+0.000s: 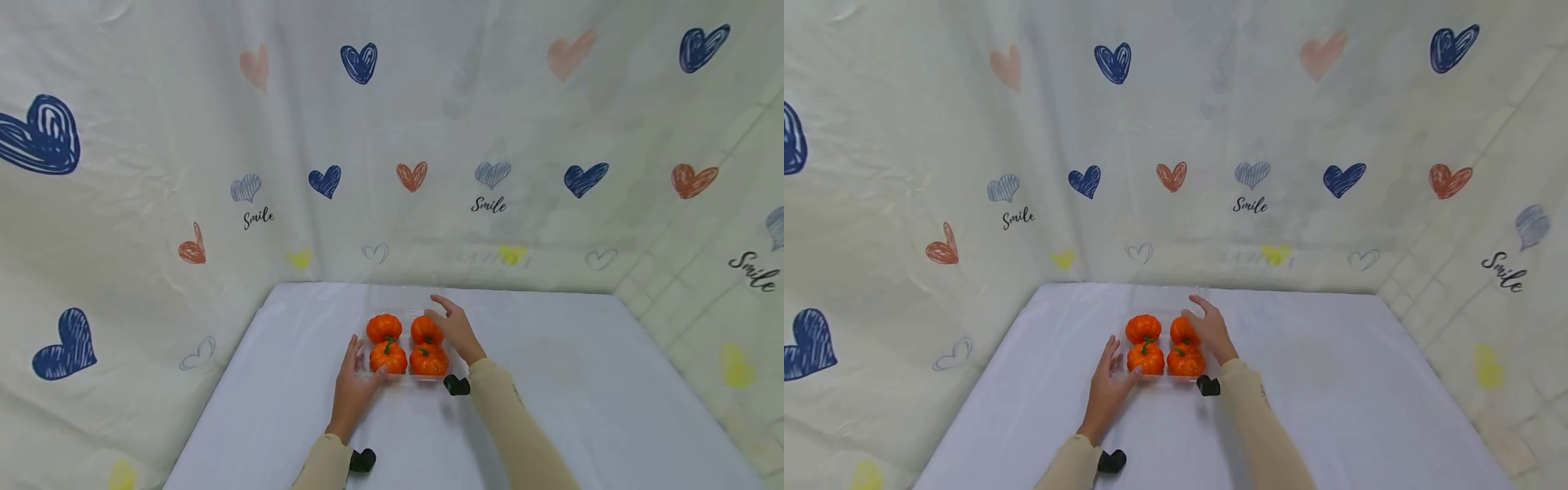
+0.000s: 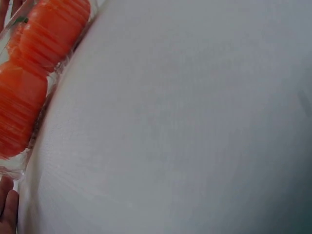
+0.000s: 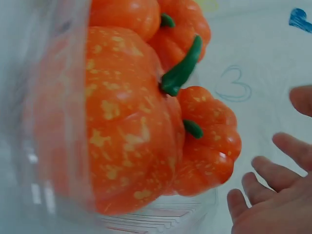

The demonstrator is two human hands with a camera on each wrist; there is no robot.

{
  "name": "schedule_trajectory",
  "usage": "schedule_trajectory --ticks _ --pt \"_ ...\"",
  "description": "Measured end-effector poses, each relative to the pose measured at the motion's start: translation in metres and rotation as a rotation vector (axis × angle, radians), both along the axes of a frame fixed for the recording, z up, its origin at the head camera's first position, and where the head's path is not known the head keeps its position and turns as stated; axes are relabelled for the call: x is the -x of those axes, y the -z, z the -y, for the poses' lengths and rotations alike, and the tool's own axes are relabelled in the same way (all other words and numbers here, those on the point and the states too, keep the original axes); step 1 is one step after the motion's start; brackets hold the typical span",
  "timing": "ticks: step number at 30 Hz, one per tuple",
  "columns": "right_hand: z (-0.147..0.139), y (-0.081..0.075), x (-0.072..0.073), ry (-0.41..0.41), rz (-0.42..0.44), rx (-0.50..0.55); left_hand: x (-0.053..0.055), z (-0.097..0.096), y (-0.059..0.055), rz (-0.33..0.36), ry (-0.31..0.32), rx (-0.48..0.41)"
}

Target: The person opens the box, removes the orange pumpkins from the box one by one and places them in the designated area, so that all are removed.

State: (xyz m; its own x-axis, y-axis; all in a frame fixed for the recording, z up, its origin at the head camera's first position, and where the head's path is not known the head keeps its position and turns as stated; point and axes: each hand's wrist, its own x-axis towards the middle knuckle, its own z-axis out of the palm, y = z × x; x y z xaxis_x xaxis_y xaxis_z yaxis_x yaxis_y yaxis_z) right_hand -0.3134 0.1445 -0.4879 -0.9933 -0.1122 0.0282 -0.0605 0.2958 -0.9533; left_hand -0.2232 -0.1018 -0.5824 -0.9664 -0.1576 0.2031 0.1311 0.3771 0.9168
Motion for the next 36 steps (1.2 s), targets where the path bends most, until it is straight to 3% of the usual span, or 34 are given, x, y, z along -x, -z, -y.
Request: schedule_trajectory --ticks 6,10,14,22,36 --pt "0.010 0.011 -0.006 -0.047 0.018 -0.241 0.000 0.000 -0.001 0.030 -0.003 -0.018" --pt "0.013 0.018 -0.009 -0.041 -0.028 -0.300 -0.001 0.000 0.000 0.020 0.003 -0.012" --pt "0.015 0.020 -0.009 -0.032 -0.076 -0.312 -0.002 0.002 -0.001 -0.011 0.010 -0.017" --pt "0.010 0.019 -0.008 -0.005 -0.062 -0.272 -0.004 0.001 -0.001 -0.011 0.025 -0.030" --pt "-0.003 -0.001 -0.005 -0.009 -0.106 -0.156 -0.004 0.000 -0.005 -0.006 0.017 -0.016"
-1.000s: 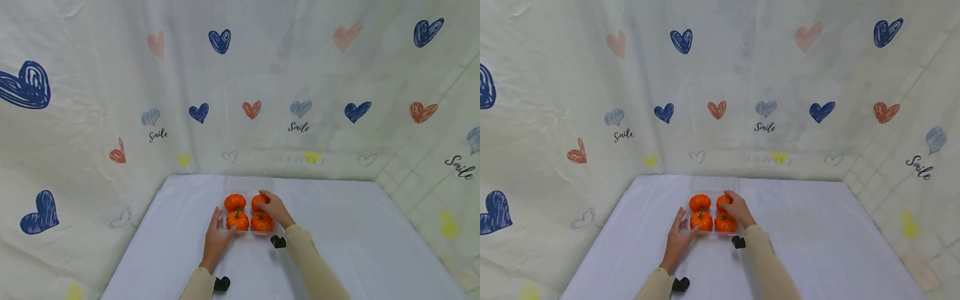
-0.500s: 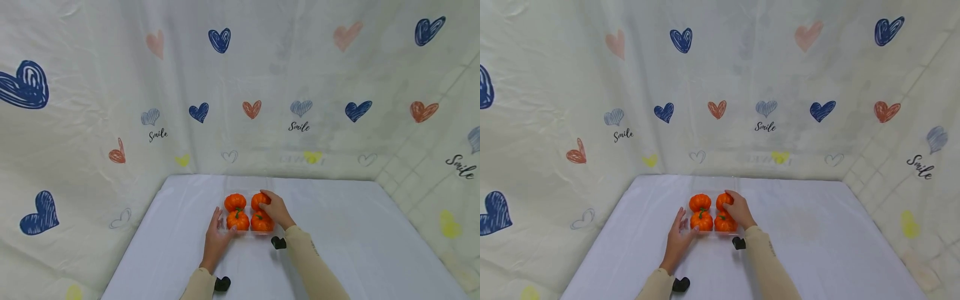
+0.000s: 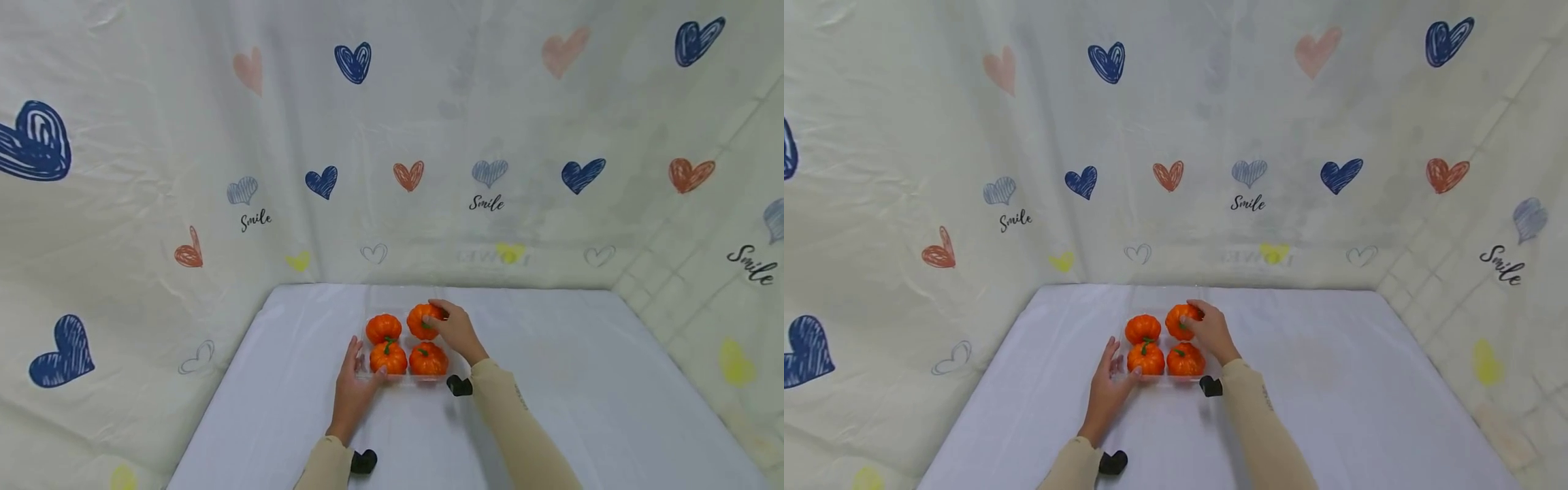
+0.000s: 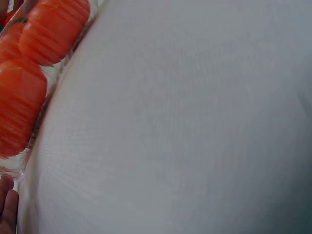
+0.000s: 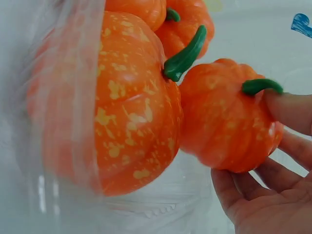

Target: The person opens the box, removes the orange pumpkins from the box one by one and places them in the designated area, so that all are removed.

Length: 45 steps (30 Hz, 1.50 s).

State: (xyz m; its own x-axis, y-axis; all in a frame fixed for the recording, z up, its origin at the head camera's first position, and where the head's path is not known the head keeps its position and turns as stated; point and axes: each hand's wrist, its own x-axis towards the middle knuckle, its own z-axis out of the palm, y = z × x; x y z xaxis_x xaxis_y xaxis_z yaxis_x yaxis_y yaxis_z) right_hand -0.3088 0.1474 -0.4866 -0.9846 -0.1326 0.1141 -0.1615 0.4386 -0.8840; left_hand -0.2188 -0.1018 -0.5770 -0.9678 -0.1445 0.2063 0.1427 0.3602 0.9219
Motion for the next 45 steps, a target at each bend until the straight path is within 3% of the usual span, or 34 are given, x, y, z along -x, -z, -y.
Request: schedule_trajectory --ticks 17,26,45 --pt "-0.025 -0.002 0.001 0.171 0.043 0.099 0.004 0.001 0.001 -0.004 0.005 -0.016" --pt "-0.050 0.001 0.001 0.265 0.042 0.062 0.005 -0.003 0.000 -0.001 0.005 -0.037" --pt "-0.087 0.028 -0.012 0.379 0.148 -0.001 0.004 0.001 0.006 -0.004 -0.001 -0.012"
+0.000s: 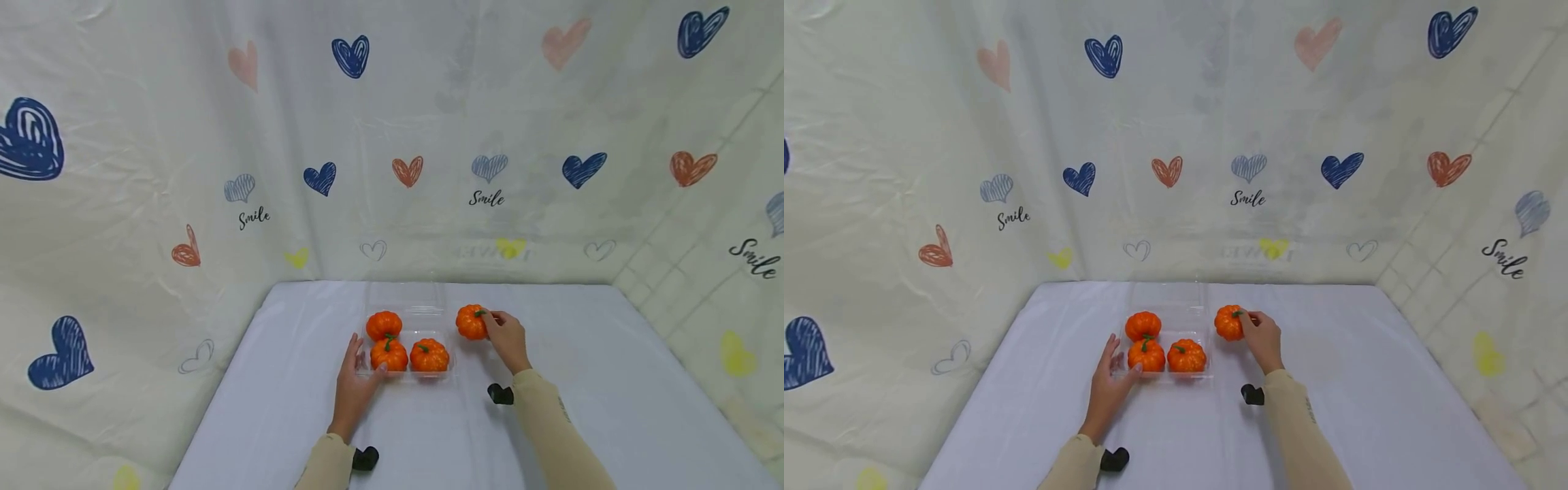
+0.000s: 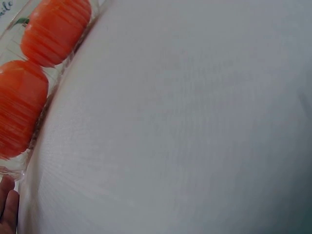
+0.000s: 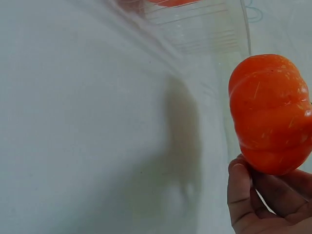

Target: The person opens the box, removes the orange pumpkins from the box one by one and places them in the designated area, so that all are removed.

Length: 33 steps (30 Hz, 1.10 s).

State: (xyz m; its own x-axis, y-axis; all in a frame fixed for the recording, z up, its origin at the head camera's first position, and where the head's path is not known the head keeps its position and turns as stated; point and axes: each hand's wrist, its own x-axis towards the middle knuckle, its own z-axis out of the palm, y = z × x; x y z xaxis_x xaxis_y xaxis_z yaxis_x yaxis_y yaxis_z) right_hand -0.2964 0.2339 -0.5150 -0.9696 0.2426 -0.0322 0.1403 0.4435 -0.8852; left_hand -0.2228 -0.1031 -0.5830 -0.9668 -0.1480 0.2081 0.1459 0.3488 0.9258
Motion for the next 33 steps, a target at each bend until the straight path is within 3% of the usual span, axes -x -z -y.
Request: schedule_trajectory --ticks 8,17,27,33 --pt "-0.008 0.013 0.000 0.014 0.063 -0.068 -0.001 -0.001 -0.002 0.011 -0.005 -0.016" --pt "-0.008 0.022 0.002 0.015 0.107 -0.047 -0.001 -0.001 -0.003 -0.003 0.003 -0.006" --pt "-0.006 0.029 0.001 0.073 0.029 -0.057 -0.002 -0.003 -0.004 -0.003 0.003 -0.008" --pt "-0.004 0.015 -0.002 0.108 -0.033 0.037 -0.001 -0.001 -0.006 -0.013 0.003 0.000"
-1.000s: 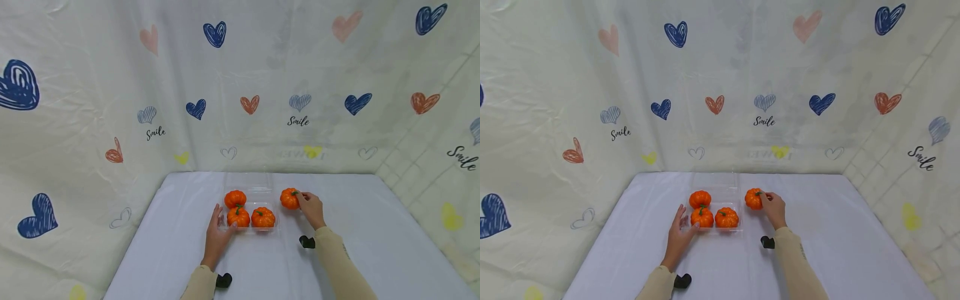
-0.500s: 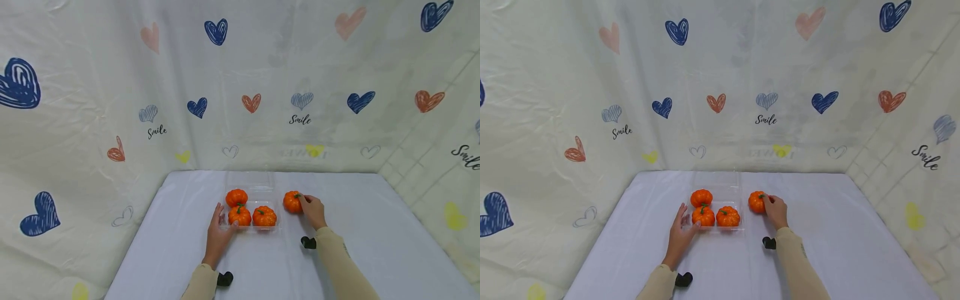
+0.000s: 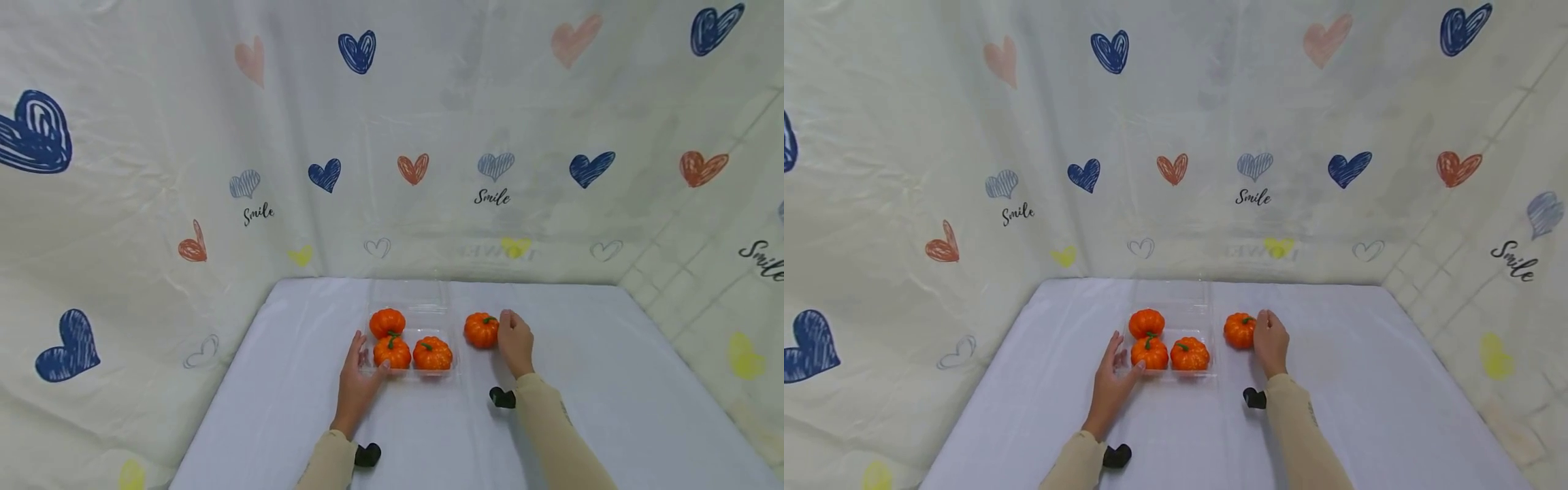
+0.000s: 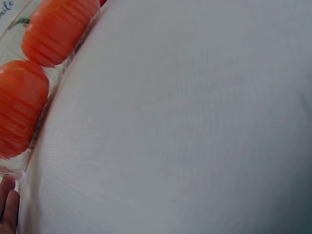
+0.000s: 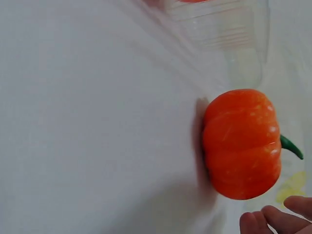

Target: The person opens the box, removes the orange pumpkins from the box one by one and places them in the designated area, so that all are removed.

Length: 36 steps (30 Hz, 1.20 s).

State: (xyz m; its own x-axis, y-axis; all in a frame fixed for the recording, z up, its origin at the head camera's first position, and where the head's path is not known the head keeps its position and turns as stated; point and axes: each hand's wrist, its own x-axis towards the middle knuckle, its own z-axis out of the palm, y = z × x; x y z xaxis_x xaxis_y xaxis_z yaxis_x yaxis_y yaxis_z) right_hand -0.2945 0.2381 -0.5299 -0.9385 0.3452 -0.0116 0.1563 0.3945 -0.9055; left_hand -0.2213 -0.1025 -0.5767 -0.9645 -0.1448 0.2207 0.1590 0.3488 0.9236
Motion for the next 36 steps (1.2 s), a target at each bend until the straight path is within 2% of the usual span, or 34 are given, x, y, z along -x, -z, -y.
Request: schedule_trajectory --ticks 4,10,13,17,20,27,31,36 --pt "0.010 -0.016 -0.001 -0.004 -0.057 0.085 -0.001 0.004 -0.003 0.000 -0.014 0.006" --pt "0.024 -0.032 -0.005 -0.133 -0.179 0.096 -0.003 0.005 -0.006 0.020 -0.012 -0.013" --pt "0.031 -0.032 -0.009 -0.210 -0.194 0.086 -0.003 0.004 -0.006 0.029 -0.014 -0.016" --pt "0.041 -0.031 -0.012 -0.272 -0.212 0.066 -0.002 0.002 -0.004 0.035 -0.010 -0.017" --pt "0.051 -0.033 -0.015 -0.311 -0.214 0.026 -0.001 0.001 -0.002 0.036 -0.013 -0.008" --pt "0.075 -0.037 -0.027 -0.493 -0.177 -0.089 0.000 -0.001 -0.001 0.044 -0.011 0.001" --pt "0.084 -0.031 -0.031 -0.576 -0.159 -0.123 -0.001 -0.002 -0.002 0.055 -0.012 0.000" --pt "0.090 -0.020 -0.035 -0.635 -0.160 -0.195 -0.001 -0.003 -0.003 0.060 -0.014 0.008"
